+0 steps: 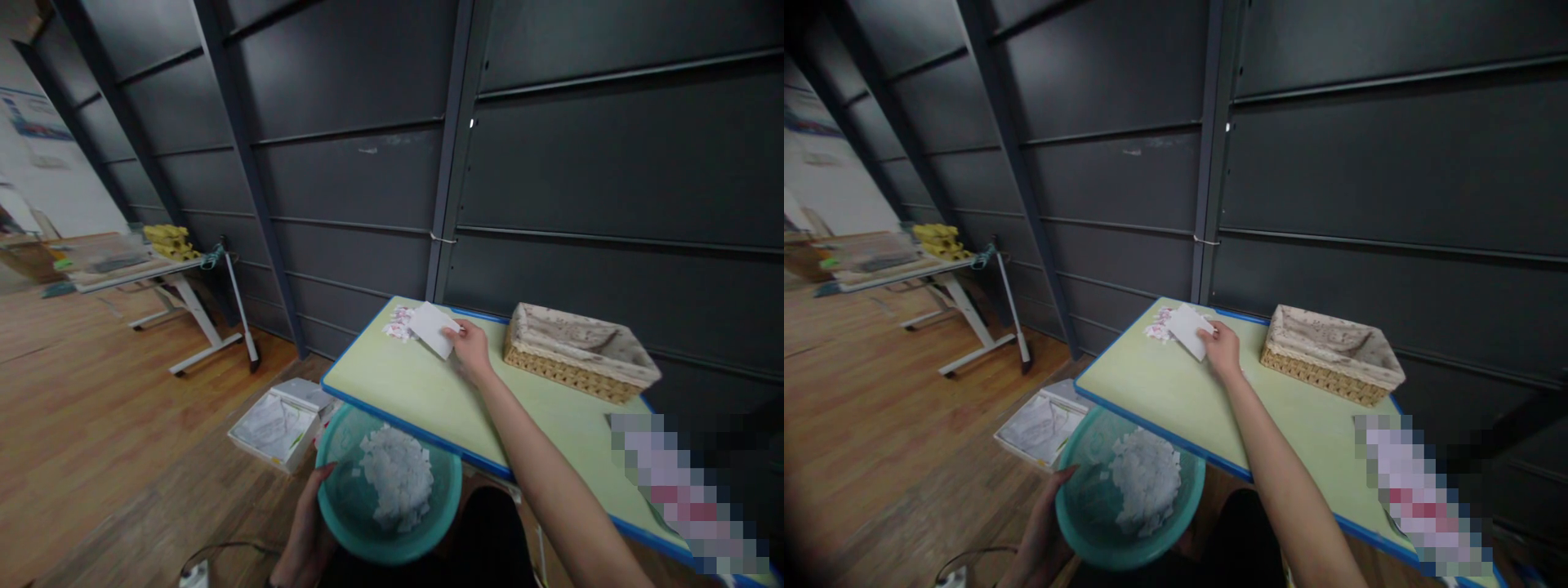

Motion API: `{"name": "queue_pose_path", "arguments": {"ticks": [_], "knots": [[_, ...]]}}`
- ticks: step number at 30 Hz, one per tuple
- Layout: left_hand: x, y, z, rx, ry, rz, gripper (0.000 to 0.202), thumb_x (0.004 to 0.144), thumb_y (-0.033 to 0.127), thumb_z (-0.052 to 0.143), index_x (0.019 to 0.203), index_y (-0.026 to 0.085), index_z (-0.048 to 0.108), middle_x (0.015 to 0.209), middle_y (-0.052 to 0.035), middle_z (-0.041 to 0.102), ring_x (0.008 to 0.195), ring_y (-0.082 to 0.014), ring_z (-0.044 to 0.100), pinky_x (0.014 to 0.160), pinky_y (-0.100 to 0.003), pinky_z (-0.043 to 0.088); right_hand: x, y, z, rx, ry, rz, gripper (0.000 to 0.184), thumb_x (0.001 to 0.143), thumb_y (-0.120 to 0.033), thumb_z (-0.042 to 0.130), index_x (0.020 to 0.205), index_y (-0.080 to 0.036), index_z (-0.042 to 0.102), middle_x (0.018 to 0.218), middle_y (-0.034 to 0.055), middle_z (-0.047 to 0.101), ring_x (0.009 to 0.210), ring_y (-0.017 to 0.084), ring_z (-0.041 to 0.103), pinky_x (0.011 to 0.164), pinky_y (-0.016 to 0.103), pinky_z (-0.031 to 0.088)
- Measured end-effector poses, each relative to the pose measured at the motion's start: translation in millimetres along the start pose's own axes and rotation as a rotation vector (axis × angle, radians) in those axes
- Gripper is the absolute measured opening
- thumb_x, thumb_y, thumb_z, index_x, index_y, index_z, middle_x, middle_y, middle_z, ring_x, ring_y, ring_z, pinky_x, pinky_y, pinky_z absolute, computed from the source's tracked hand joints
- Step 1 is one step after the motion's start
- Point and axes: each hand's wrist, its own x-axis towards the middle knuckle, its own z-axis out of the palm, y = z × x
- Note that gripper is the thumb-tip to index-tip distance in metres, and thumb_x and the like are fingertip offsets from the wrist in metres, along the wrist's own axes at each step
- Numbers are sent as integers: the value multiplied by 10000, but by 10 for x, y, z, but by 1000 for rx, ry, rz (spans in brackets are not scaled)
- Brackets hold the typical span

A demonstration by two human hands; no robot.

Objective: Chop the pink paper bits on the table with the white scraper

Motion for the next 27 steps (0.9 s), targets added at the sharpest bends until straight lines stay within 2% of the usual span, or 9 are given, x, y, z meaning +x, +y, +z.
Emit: {"name": "queue_pose_path", "arguments": {"ticks": [4,9,15,22,27], "knots": [[-27,-36,30,-7,31,-31,347,720,199,659,1053,103,667,865,-112,787,896,-321,710,843,-480,541,-95,-85,-1,-331,64,-109,334,878,-374,454,1066,-181,650,851,89,709,723,203,608,640,269,353],[0,-91,-8,-41,57,-30,371,705,185,668,1061,84,647,845,-114,787,882,-315,713,831,-460,549,-185,-153,20,-588,67,-151,332,932,-369,408,1063,-164,634,807,99,703,641,185,582,599,263,274],[59,-134,-92,-30,-7,-79,504,732,198,674,1210,86,560,826,-101,790,914,-301,710,878,-449,526,-158,-131,-17,-663,76,-147,330,946,-358,403,1069,-173,647,805,95,707,644,180,585,588,265,246],[80,-153,-119,-14,-34,-100,534,739,311,685,1213,86,587,928,-129,782,967,-324,691,898,-461,516,-172,-134,-4,-679,11,-169,332,942,-357,407,1099,-185,643,835,99,717,669,187,607,592,267,269],[89,-149,-113,-47,-21,-108,513,744,302,678,1209,100,596,923,-129,783,957,-338,692,897,-485,514,-156,-122,-22,-656,53,-166,327,944,-357,406,1094,-190,645,852,89,721,681,187,612,594,264,269]]}}
